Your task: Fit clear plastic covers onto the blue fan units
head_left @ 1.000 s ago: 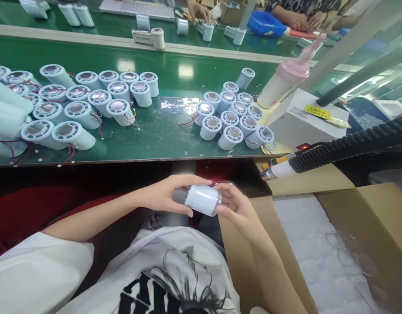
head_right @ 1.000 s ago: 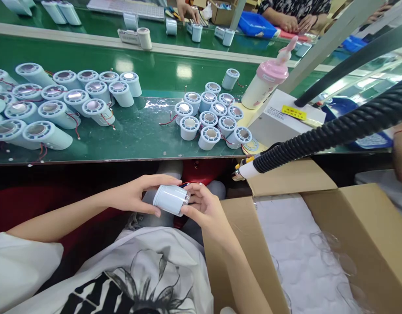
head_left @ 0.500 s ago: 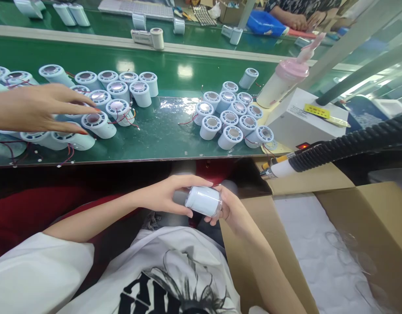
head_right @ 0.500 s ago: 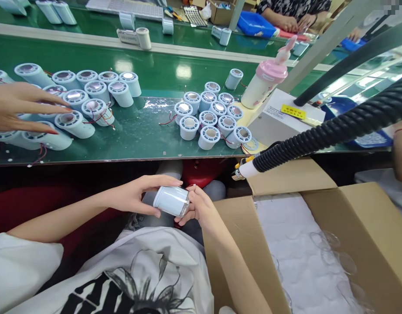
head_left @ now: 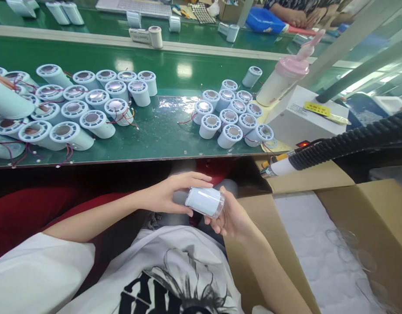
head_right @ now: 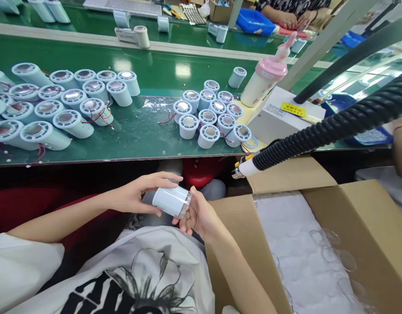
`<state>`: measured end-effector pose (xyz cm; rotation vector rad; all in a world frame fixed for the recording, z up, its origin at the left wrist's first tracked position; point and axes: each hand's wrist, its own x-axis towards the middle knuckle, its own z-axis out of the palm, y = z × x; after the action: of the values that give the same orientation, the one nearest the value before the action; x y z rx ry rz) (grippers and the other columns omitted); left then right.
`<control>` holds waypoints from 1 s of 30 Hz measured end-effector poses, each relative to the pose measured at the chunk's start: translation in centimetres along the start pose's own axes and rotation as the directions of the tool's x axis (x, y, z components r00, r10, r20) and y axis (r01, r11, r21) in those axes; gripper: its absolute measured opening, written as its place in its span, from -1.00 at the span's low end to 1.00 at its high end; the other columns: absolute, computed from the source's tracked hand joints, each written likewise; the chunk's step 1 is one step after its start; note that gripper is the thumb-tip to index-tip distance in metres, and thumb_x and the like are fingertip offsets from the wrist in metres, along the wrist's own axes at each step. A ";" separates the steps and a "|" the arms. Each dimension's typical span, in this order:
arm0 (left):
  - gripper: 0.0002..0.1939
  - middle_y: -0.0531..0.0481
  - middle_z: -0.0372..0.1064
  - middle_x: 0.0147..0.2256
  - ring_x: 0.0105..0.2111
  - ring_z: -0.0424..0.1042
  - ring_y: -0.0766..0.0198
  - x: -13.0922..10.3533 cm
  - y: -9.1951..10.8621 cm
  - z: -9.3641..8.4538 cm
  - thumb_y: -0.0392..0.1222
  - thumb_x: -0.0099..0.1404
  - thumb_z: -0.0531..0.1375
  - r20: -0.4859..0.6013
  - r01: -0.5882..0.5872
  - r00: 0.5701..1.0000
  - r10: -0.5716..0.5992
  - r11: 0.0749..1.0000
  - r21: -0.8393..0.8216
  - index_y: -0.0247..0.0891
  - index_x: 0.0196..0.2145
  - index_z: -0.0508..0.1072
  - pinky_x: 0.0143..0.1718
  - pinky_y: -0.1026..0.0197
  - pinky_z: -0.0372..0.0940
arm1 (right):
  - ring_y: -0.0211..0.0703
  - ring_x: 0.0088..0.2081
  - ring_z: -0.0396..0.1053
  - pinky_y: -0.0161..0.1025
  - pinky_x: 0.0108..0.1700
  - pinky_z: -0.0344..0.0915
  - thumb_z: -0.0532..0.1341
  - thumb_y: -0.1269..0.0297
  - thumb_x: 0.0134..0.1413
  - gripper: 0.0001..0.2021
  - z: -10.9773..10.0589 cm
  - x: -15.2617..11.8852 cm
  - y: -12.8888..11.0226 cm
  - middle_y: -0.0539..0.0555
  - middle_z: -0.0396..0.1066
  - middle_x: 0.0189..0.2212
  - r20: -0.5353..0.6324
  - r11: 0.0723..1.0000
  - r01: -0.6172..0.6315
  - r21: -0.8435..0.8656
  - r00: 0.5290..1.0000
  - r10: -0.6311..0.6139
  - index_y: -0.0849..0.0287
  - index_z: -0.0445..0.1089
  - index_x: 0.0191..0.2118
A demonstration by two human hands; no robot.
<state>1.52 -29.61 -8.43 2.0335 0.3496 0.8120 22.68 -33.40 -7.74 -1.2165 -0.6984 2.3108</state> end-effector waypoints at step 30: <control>-0.35 -0.19 0.25 0.07 -0.11 0.40 0.17 -0.2 -0.8 -0.6 -0.01 0.27 0.17 0.206 0.582 0.808 -0.552 0.695 -0.423 -0.21 0.25 0.08 -0.30 0.33 0.34 | -0.27 -0.22 0.45 -0.43 -0.29 0.48 0.34 0.07 -0.05 -0.52 -1.5 0.5 1.8 -0.01 0.42 -0.10 -0.005 0.863 0.471 -0.181 0.877 -0.480 -0.03 0.34 0.04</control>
<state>1.05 -28.83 -8.96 1.3626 0.6426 0.3823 23.45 -34.19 -9.90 -1.0238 -1.0689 1.8317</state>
